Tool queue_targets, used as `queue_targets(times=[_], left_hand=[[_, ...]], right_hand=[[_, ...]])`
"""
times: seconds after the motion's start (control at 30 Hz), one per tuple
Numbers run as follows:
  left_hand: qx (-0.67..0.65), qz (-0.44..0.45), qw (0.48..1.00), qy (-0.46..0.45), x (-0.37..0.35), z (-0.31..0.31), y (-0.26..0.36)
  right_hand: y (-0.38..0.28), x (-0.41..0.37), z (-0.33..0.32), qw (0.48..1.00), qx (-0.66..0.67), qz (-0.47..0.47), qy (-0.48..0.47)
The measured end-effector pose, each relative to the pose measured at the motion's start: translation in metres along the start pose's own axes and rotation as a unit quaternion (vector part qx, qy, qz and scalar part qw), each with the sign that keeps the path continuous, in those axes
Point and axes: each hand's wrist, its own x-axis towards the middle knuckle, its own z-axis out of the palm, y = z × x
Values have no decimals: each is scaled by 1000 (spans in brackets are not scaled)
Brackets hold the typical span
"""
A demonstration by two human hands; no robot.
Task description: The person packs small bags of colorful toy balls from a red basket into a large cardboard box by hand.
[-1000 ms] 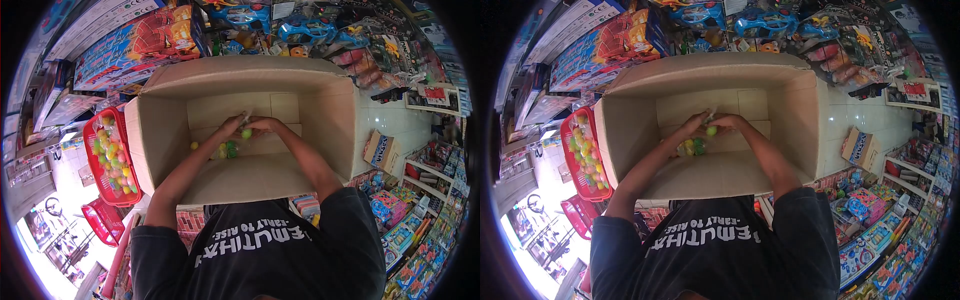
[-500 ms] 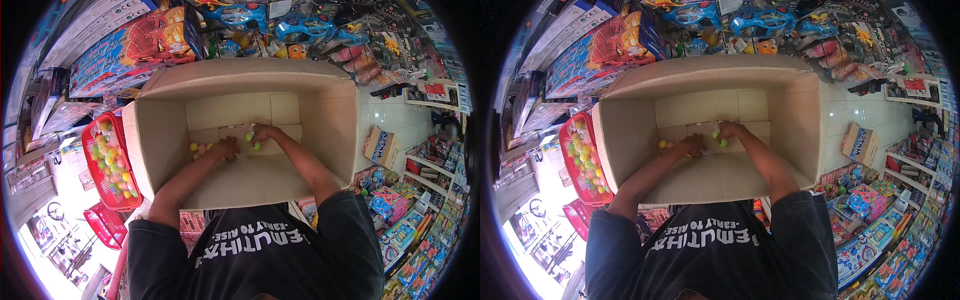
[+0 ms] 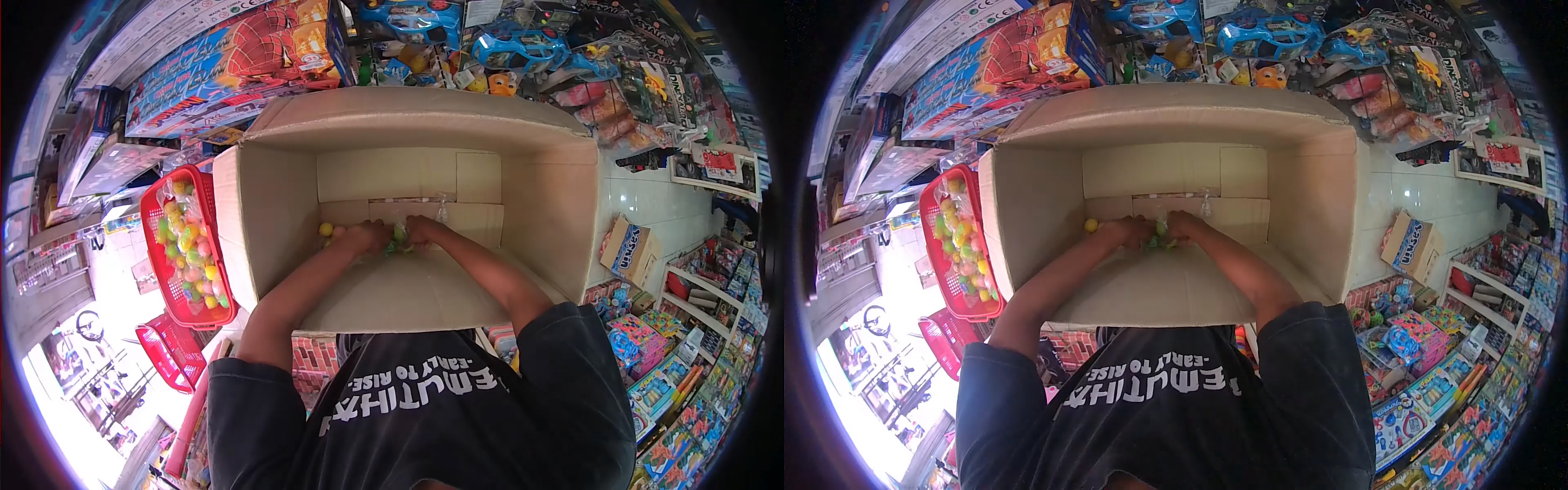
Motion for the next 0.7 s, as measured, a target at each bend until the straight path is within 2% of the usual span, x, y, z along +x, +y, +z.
queue_targets(times=[0.03,0.1,0.17,0.2,0.3,0.37,0.4,0.47,0.57,0.7], left_hand=[[-11,-12,1000,-12,-10,-9,7],[-22,-24,999,-25,-11,-7,7],[-41,13,999,29,7,10,-4],[-41,13,999,28,13,17,-8],[-86,10,996,7,26,15,-17],[-103,8,993,-50,29,9,-23],[-101,8,994,-49,27,11,-26],[-181,44,980,69,12,10,-26],[-121,62,990,34,17,4,-26],[-163,31,986,16,-25,-29,-5]], right_hand=[[4,5,4,1000,0,-1,0],[12,14,15,996,91,2,-17],[12,8,16,992,129,-14,-8],[11,4,17,985,169,-28,0],[9,0,15,984,172,-35,-23],[13,7,17,982,179,-43,-39],[15,11,18,980,185,-52,-57],[13,12,19,981,180,-44,-52],[12,12,18,984,167,-34,-60],[11,22,13,990,94,4,-107]])
